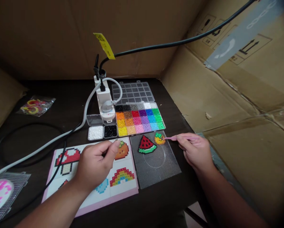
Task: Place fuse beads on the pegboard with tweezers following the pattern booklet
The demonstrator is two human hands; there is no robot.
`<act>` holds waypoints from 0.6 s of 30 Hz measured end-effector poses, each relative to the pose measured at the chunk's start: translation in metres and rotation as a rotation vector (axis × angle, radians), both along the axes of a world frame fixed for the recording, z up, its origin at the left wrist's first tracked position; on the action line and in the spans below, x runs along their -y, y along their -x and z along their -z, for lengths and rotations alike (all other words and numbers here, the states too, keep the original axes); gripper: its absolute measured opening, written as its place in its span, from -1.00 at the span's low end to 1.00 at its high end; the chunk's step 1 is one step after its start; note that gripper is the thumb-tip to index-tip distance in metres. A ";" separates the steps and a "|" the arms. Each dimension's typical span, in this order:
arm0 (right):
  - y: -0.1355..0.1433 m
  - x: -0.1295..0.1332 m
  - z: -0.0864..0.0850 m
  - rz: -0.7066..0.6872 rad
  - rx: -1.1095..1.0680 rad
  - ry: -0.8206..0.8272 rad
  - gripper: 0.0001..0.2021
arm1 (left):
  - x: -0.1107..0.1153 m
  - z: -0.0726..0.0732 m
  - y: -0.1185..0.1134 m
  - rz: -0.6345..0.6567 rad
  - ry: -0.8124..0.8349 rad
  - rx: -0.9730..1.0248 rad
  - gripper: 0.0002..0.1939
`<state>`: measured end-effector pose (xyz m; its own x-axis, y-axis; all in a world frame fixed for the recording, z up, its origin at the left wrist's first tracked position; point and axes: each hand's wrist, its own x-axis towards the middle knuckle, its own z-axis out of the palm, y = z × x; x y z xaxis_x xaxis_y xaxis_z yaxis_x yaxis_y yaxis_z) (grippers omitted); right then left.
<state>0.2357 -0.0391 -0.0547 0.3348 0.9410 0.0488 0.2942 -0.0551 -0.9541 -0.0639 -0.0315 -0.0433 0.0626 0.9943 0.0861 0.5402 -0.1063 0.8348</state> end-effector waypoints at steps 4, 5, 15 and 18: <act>0.000 0.000 0.000 -0.002 0.003 0.003 -0.77 | 0.000 -0.001 -0.001 -0.011 -0.002 0.006 -0.54; 0.000 0.000 0.001 -0.002 0.001 0.001 -0.77 | 0.000 -0.001 -0.002 -0.018 0.005 0.010 -0.54; 0.004 -0.001 -0.007 -0.020 0.022 0.014 -0.76 | 0.001 -0.005 -0.004 -0.032 0.028 0.019 -0.52; 0.006 -0.002 -0.009 -0.018 0.039 0.004 -0.77 | 0.001 -0.005 -0.004 -0.034 0.020 0.011 -0.52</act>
